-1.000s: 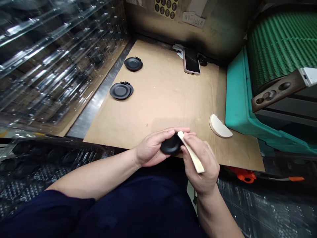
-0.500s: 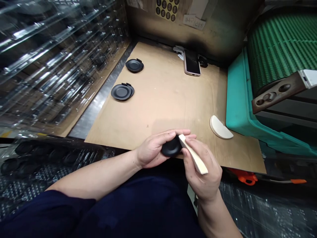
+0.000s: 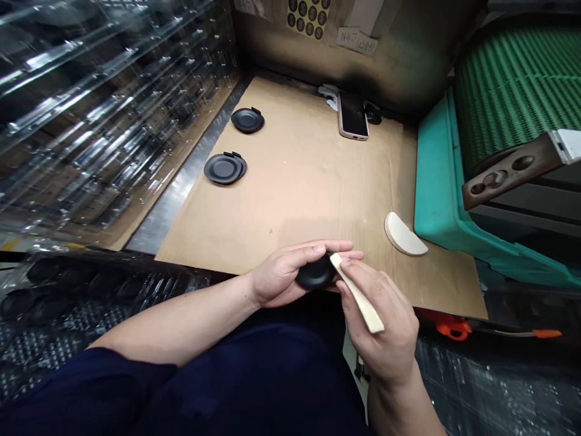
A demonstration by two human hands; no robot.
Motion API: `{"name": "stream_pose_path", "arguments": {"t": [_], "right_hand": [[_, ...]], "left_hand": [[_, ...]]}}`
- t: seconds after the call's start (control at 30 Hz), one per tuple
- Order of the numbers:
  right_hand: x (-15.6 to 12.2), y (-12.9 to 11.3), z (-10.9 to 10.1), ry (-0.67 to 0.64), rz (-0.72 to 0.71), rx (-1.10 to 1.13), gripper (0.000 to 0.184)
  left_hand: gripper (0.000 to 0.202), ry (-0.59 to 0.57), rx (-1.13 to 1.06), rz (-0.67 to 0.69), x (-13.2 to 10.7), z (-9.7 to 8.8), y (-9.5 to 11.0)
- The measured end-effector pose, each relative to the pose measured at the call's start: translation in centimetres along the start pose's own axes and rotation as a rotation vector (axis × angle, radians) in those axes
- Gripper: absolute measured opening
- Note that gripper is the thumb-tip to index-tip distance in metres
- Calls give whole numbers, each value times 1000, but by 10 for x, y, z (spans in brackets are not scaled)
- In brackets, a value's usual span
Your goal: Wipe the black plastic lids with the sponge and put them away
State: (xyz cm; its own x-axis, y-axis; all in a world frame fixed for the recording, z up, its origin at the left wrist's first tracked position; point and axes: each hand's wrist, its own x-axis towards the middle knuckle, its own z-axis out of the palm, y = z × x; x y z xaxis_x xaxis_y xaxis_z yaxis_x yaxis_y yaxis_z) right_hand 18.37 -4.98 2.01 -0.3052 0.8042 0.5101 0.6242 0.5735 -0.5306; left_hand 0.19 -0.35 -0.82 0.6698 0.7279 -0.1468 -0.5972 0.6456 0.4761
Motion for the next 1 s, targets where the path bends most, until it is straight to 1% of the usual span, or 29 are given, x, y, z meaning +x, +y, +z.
{"name": "stream_pose_path", "arguments": {"t": [0.07, 0.17, 0.23, 0.37, 0.47, 0.53, 0.67, 0.73, 0.8, 0.87, 0.9, 0.93, 1.0], "right_hand": [[2, -1, -2, -5, -19, -18, 49], [5, -2, -2, 24, -54, -34, 49], [5, -2, -2, 22, -35, -18, 47], [1, -6, -6, -49, 56, 26, 42], [-2, -6, -9, -100, 60, 66, 42], [-2, -3, -9, -85, 48, 89, 44], [0, 2, -4, -5, 47, 111, 47], [-3, 1, -2, -33, 73, 133, 45], [-6, -3, -1, -93, 91, 173, 43], [-9, -6, 0, -145, 79, 216, 45], [-10, -6, 1, -151, 66, 232, 46], [-10, -6, 2, -137, 57, 237, 47], [-9, -5, 5, -66, 67, 214, 47]], "left_hand": [[43, 7, 16, -9, 0, 1, 0], [41, 41, 48, -20, 0, 2, 0], [41, 38, 36, -12, 0, 2, 0], [42, -2, -23, 38, 0, 0, -1], [44, -32, -38, 80, 2, -2, -2], [44, -38, -39, 80, 3, -2, -2], [41, 8, -44, 50, 3, 0, -2], [42, 15, -54, 77, 2, 0, -2], [42, 19, -59, 112, 2, 0, -2], [42, 29, -57, 128, 3, -1, -2], [42, 31, -54, 131, 3, -1, -3], [42, 28, -51, 134, 3, -1, -3], [41, 17, -52, 134, 4, -2, -4]]}}
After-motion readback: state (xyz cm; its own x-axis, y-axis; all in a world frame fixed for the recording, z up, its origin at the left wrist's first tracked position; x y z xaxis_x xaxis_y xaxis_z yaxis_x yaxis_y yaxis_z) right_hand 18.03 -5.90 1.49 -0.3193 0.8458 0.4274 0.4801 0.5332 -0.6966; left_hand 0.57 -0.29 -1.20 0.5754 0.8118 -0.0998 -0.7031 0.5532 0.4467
